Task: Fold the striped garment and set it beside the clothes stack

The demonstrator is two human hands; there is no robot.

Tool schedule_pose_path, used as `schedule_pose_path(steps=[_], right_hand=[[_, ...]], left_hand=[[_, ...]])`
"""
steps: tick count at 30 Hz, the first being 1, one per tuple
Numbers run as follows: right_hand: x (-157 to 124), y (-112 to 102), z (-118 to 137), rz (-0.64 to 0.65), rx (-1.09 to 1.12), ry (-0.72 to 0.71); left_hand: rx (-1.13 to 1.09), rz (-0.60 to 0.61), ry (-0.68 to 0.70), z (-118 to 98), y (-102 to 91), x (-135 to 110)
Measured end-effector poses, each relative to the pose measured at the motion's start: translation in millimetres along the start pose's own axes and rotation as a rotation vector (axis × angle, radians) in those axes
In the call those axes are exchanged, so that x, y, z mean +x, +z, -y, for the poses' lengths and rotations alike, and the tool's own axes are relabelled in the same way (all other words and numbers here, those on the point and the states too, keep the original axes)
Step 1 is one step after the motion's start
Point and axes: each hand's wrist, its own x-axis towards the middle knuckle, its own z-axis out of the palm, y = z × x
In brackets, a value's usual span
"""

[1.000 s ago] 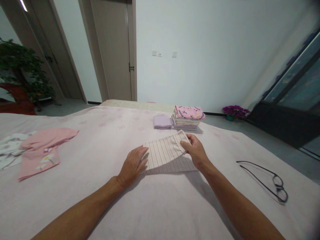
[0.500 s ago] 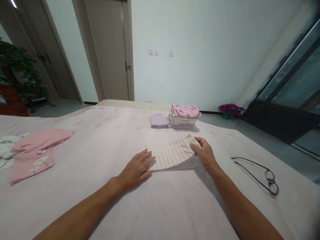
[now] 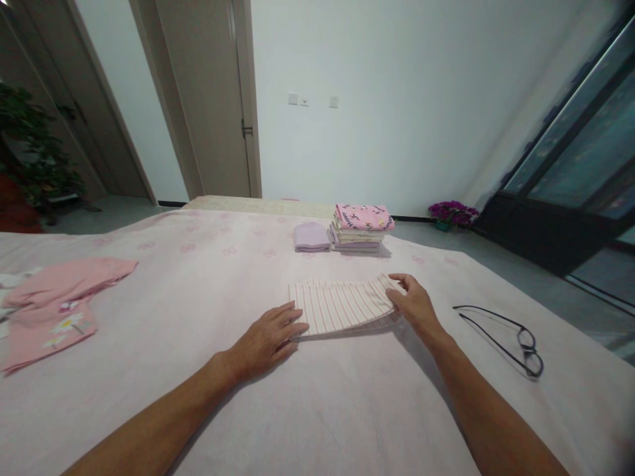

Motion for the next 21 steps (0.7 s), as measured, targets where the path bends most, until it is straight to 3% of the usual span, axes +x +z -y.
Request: schedule_pose_path(steps=[5,12,21], right_hand=[[1.9,-3.5,-11.7,0.138,-0.123,0.065],[3.3,-2.4,-22.5,0.278,-0.264,0.039],[0.2,-3.3,-23.7,0.229,-0.506,0.018]], left_hand=[[-0.008,0.024,0.011,-1.3,-1.5,1.3],[-0.008,0.044,0.009,0.1,0.5,0.8],[-0.062,-0.004,-0.043,-0.3,2.5,2.2]])
